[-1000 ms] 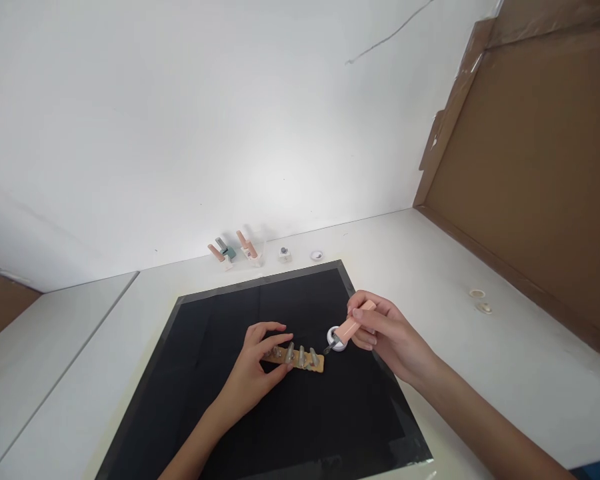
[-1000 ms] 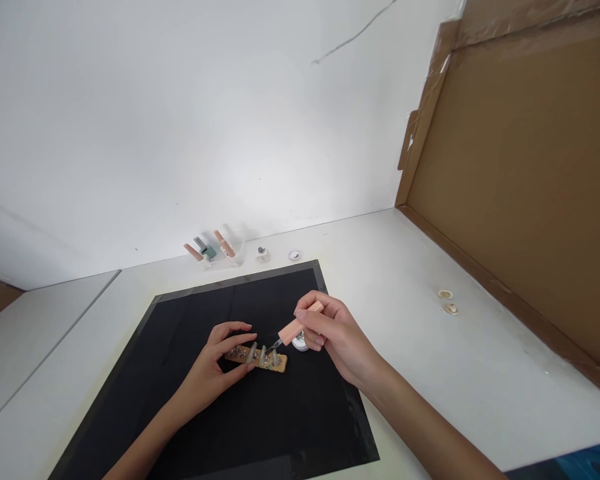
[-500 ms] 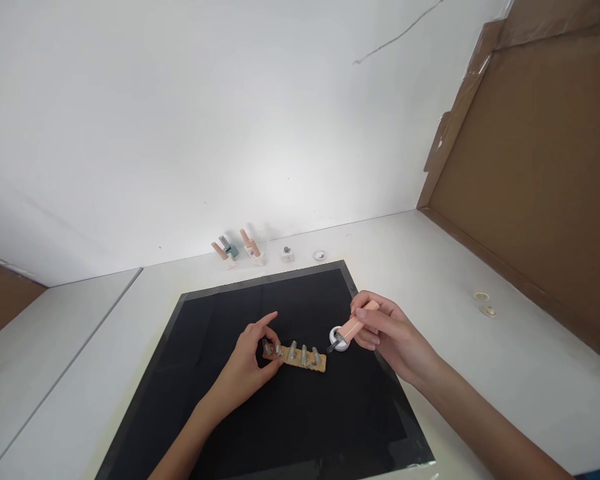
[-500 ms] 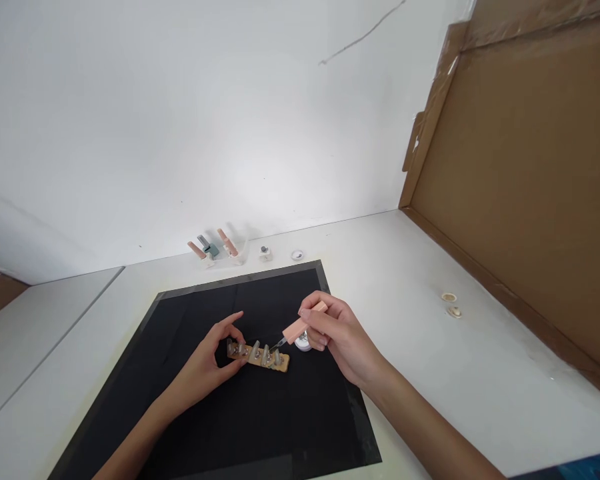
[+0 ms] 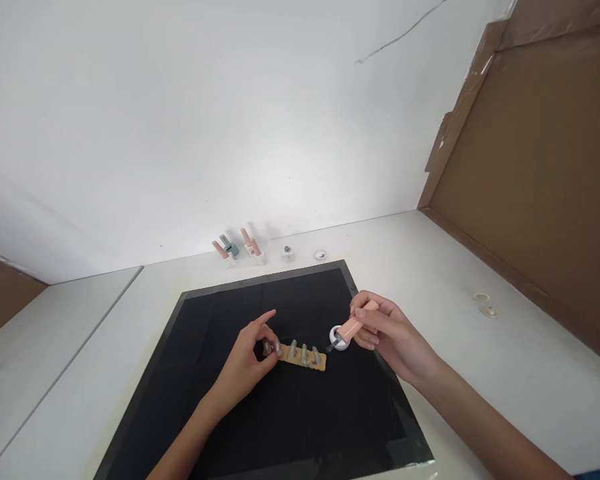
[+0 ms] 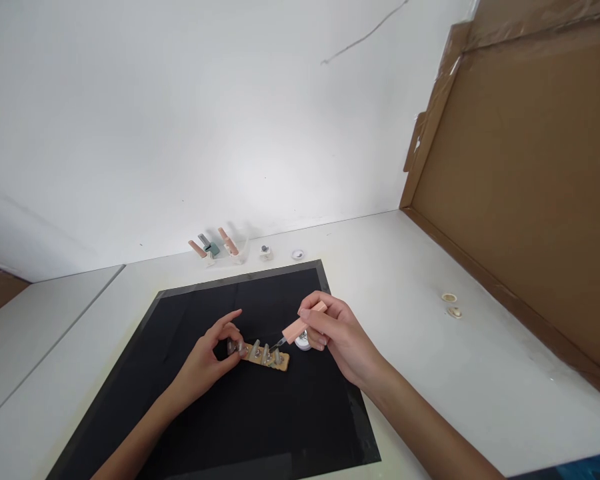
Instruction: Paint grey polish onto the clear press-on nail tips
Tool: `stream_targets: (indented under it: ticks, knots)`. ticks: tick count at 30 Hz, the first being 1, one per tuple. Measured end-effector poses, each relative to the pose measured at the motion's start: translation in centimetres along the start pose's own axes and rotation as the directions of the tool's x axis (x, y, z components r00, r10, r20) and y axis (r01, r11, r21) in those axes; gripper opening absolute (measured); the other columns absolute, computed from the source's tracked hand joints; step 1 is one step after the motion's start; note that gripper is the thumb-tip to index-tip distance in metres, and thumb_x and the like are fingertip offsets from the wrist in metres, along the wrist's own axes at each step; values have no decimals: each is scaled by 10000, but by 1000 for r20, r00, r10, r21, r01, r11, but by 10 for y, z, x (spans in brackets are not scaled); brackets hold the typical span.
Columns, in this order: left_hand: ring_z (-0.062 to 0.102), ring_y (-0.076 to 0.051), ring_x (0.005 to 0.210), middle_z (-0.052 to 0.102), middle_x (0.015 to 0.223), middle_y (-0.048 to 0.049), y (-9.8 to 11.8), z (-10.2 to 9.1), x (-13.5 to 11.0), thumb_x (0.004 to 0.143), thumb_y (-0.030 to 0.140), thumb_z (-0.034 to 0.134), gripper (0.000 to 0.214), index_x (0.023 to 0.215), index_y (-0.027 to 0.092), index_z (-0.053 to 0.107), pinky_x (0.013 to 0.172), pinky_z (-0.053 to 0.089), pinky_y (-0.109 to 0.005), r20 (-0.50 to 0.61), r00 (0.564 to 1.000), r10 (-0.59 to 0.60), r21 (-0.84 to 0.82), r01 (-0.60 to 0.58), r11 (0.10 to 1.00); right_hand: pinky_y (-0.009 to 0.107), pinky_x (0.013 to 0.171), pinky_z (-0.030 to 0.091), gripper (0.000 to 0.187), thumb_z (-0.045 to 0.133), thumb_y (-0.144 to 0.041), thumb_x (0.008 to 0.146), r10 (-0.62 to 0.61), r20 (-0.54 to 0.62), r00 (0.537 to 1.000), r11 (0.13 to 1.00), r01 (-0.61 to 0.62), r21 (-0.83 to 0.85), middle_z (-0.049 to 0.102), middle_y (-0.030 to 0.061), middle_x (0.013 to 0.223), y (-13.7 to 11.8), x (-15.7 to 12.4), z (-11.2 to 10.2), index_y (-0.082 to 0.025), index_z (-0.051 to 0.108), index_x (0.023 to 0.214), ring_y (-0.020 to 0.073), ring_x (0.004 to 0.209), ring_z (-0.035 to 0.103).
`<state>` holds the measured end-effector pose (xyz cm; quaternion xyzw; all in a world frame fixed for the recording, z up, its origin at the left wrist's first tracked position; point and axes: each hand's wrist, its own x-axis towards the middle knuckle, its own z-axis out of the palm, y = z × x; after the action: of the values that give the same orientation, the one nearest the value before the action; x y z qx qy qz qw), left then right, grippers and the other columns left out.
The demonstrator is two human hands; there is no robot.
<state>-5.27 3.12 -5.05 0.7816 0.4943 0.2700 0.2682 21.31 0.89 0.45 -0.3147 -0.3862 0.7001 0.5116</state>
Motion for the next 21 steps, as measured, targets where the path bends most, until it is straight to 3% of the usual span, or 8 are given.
stream_targets:
  ticks: [5,8,21]
  knots:
    - [589,-164,746,627,737,34,3,1,0,756,134,524,606,1326,216,339,856,429,-379,-54,998,19,31,-18,999,241,470,205,170,645,-306,800,3,4,1000,1000,-3,-8,341,-70,494,1,0,0,-180,566,717,70,454,253]
    - [586,-167,749,621,723,31,3,2,0,750,140,530,599,1318,198,350,805,452,-352,-62,998,4,-16,-5,1000,239,464,198,166,649,-302,797,4,10,1000,1000,-4,-6,349,-69,495,2,1,0,-179,567,721,67,449,252]
    - [577,-166,747,628,720,17,3,3,1,730,158,566,606,1302,190,366,780,460,-345,54,995,-82,-186,91,978,246,464,196,183,654,-318,785,3,3,1000,1000,-3,-29,356,-65,497,2,1,1,-177,562,712,72,445,253]
